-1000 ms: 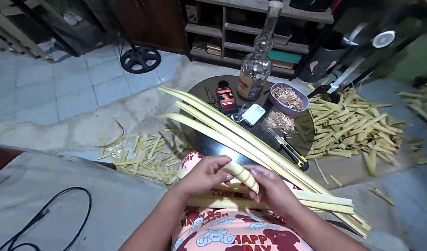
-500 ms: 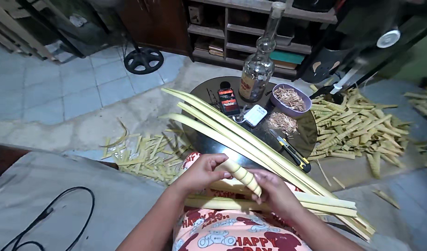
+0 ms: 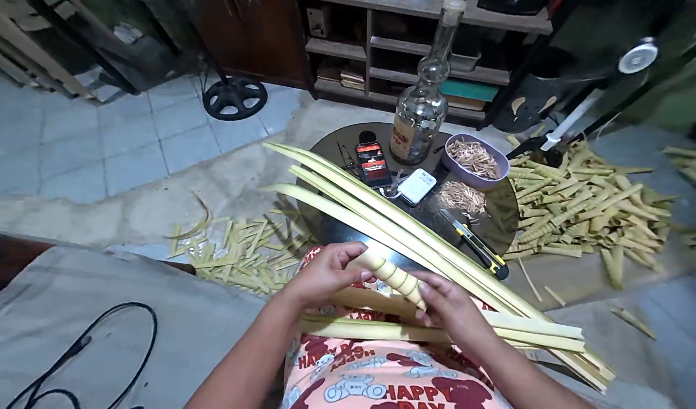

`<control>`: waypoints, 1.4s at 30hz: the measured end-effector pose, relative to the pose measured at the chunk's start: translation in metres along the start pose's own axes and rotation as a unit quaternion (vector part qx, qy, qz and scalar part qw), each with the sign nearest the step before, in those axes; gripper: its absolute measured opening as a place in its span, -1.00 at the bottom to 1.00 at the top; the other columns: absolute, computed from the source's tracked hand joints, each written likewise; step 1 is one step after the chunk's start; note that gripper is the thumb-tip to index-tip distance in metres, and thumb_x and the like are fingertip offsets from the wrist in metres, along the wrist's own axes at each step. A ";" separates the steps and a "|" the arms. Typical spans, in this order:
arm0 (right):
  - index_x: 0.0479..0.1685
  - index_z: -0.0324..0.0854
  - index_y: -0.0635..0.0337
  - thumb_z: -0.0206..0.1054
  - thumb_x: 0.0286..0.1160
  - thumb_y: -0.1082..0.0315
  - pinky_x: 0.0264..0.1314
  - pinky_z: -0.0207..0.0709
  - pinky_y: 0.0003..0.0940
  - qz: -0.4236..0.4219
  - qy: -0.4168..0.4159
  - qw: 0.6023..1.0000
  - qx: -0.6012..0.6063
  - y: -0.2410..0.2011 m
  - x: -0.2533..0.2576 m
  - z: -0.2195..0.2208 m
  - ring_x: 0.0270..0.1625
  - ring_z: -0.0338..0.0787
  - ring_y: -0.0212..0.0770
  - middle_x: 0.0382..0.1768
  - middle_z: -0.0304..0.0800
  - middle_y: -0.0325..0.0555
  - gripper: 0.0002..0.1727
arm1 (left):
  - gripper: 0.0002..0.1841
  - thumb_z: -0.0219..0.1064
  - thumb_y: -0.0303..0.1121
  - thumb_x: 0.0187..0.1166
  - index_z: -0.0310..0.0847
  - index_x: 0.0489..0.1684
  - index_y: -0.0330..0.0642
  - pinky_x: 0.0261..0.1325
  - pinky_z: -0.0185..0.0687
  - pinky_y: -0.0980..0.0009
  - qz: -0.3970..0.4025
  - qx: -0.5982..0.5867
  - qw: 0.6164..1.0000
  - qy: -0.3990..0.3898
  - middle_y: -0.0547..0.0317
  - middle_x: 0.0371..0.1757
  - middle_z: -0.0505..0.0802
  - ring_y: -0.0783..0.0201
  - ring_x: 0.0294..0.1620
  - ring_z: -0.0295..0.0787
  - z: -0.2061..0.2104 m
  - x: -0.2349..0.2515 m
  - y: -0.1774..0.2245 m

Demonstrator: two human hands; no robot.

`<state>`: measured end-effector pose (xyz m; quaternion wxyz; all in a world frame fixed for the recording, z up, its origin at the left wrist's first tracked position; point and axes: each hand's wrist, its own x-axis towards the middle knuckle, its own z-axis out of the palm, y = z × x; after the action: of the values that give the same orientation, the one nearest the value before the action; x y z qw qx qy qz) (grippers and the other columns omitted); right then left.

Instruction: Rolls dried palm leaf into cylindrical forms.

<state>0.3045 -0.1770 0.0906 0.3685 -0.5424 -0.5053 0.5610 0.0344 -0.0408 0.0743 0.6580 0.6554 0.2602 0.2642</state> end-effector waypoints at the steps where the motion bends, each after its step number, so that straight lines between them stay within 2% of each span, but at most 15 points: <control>1: 0.61 0.52 -0.11 0.22 0.72 0.20 0.11 0.71 -0.41 -0.072 0.018 0.987 -0.140 0.000 -0.001 0.000 0.11 0.75 -0.37 0.27 0.71 -0.19 -0.52 | -0.78 0.34 -0.46 0.58 0.70 0.12 -0.28 0.13 0.79 0.26 -0.008 0.004 1.000 0.003 0.05 -0.04 0.88 0.20 -0.02 0.85 -0.001 0.001 0.001; 3: 0.67 0.47 -0.09 0.22 0.72 0.14 0.36 0.65 -0.27 -0.146 0.037 0.958 -0.245 0.003 -0.002 0.000 0.31 0.71 -0.27 0.35 0.68 -0.14 -0.47 | -0.76 0.34 -0.44 0.59 0.68 0.15 -0.29 0.17 0.80 0.24 -0.024 -0.003 1.000 0.008 0.03 -0.01 0.89 0.18 0.02 0.86 -0.003 0.001 0.002; 6: 0.46 0.59 0.13 -0.08 0.88 0.18 -0.27 0.69 -0.46 0.028 -0.006 0.996 0.082 0.000 0.000 -0.005 -0.23 0.80 -0.34 0.07 0.83 -0.05 -0.55 | -0.75 0.34 -0.46 0.57 0.69 0.15 -0.29 0.19 0.78 0.24 -0.029 -0.013 0.999 0.007 0.02 0.00 0.89 0.17 0.03 0.85 -0.003 0.003 0.005; 9: 0.63 0.48 -0.10 0.24 0.71 0.14 0.20 0.70 -0.33 -0.113 0.035 0.969 -0.215 0.000 -0.002 -0.005 0.21 0.74 -0.31 0.34 0.68 -0.18 -0.49 | -0.76 0.32 -0.47 0.58 0.68 0.14 -0.29 0.17 0.78 0.25 -0.033 0.007 0.999 0.016 0.03 0.02 0.89 0.18 0.03 0.85 -0.007 0.006 0.006; 11: 0.65 0.48 -0.10 0.17 0.75 0.14 0.28 0.68 -0.32 -0.136 0.048 0.959 -0.244 0.004 -0.002 -0.005 0.26 0.74 -0.32 0.34 0.70 -0.18 -0.50 | -0.74 0.33 -0.44 0.59 0.68 0.17 -0.28 0.17 0.77 0.27 -0.038 0.001 0.999 0.016 0.03 0.02 0.88 0.20 0.01 0.85 -0.010 0.007 0.004; 14: 0.45 0.58 0.09 -0.09 0.88 0.18 -0.35 0.63 -0.51 0.033 0.013 0.997 0.072 0.002 0.003 -0.007 -0.29 0.75 -0.39 0.05 0.83 -0.11 -0.57 | -0.74 0.32 -0.44 0.59 0.67 0.18 -0.27 0.16 0.76 0.28 -0.044 -0.004 0.999 0.013 0.02 0.01 0.88 0.21 0.00 0.84 -0.013 0.011 0.003; 18: 0.70 0.42 -0.14 0.25 0.70 0.09 0.29 0.68 -0.28 -0.141 0.058 0.953 -0.260 0.004 -0.001 -0.010 0.26 0.73 -0.28 0.33 0.69 -0.16 -0.43 | -0.72 0.32 -0.42 0.60 0.66 0.22 -0.23 0.19 0.73 0.26 -0.062 0.011 0.998 0.012 0.03 0.04 0.88 0.20 0.04 0.83 -0.019 0.015 0.003; 21: 0.43 0.59 0.08 -0.06 0.88 0.14 -0.38 0.59 -0.56 0.029 0.025 0.997 0.070 0.003 0.002 -0.011 -0.34 0.72 -0.43 -0.02 0.84 -0.11 -0.57 | -0.71 0.32 -0.45 0.60 0.64 0.24 -0.26 0.17 0.76 0.24 -0.056 -0.002 0.998 0.004 0.01 0.08 0.87 0.17 0.06 0.84 -0.021 0.019 0.004; 24: 0.63 0.49 -0.17 0.26 0.69 0.13 0.13 0.71 -0.37 -0.089 0.059 0.978 -0.179 0.004 0.002 -0.013 0.15 0.75 -0.35 0.32 0.69 -0.22 -0.49 | -0.72 0.32 -0.48 0.59 0.63 0.22 -0.28 0.15 0.79 0.21 -0.057 -0.009 0.998 0.016 -0.02 0.07 0.87 0.13 0.04 0.85 -0.023 0.021 0.004; 26: 0.67 0.47 -0.19 0.20 0.73 0.10 0.24 0.70 -0.29 -0.140 0.075 0.955 -0.250 0.011 -0.001 -0.016 0.23 0.74 -0.32 0.34 0.70 -0.21 -0.48 | -0.71 0.34 -0.46 0.58 0.63 0.22 -0.27 0.14 0.78 0.21 -0.060 -0.018 0.998 0.019 -0.04 0.05 0.88 0.13 0.03 0.85 -0.025 0.021 0.002; 29: 0.43 0.60 0.09 -0.01 0.86 0.18 -0.36 0.63 -0.51 0.034 0.026 0.995 0.088 0.008 0.002 -0.018 -0.30 0.76 -0.37 0.04 0.84 -0.08 -0.59 | -0.72 0.31 -0.48 0.59 0.64 0.23 -0.27 0.11 0.79 0.24 -0.054 -0.028 0.998 0.011 -0.04 0.07 0.87 0.14 0.03 0.85 -0.026 0.023 0.002; 33: 0.69 0.44 -0.20 0.29 0.66 0.08 0.27 0.67 -0.25 -0.160 0.090 0.936 -0.301 0.013 0.000 -0.018 0.25 0.73 -0.26 0.33 0.69 -0.18 -0.43 | -0.72 0.30 -0.48 0.60 0.61 0.24 -0.29 0.11 0.80 0.21 -0.061 -0.043 0.997 0.015 -0.07 0.06 0.87 0.11 0.02 0.86 -0.029 0.026 0.001; 37: 0.48 0.59 0.06 -0.06 0.87 0.16 -0.35 0.62 -0.49 0.036 0.040 0.995 0.080 0.009 0.003 -0.023 -0.31 0.75 -0.36 0.01 0.85 -0.07 -0.56 | -0.72 0.28 -0.48 0.62 0.60 0.25 -0.29 0.10 0.81 0.21 -0.062 -0.055 0.997 0.009 -0.08 0.08 0.86 0.10 0.02 0.86 -0.030 0.028 0.000; 40: 0.67 0.46 -0.22 0.29 0.67 0.13 0.29 0.69 -0.29 -0.134 0.078 0.955 -0.251 0.008 0.002 -0.022 0.27 0.72 -0.28 0.36 0.65 -0.19 -0.45 | -0.73 0.26 -0.48 0.64 0.60 0.25 -0.29 0.08 0.81 0.22 -0.059 -0.047 0.997 0.019 -0.08 0.05 0.87 0.11 -0.01 0.87 -0.032 0.030 -0.001; 42: 0.66 0.48 -0.22 0.19 0.74 0.16 0.30 0.67 -0.30 -0.147 0.089 0.947 -0.271 0.014 0.001 -0.023 0.25 0.74 -0.32 0.34 0.72 -0.23 -0.49 | -0.73 0.26 -0.47 0.65 0.59 0.26 -0.30 0.11 0.80 0.22 -0.060 -0.051 0.997 0.016 -0.09 0.07 0.87 0.10 0.01 0.87 -0.033 0.030 -0.002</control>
<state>0.3290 -0.1753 0.0789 0.3294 -0.5893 -0.6774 0.2922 0.0333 0.0040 0.0723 0.7010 0.5999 0.2954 0.2479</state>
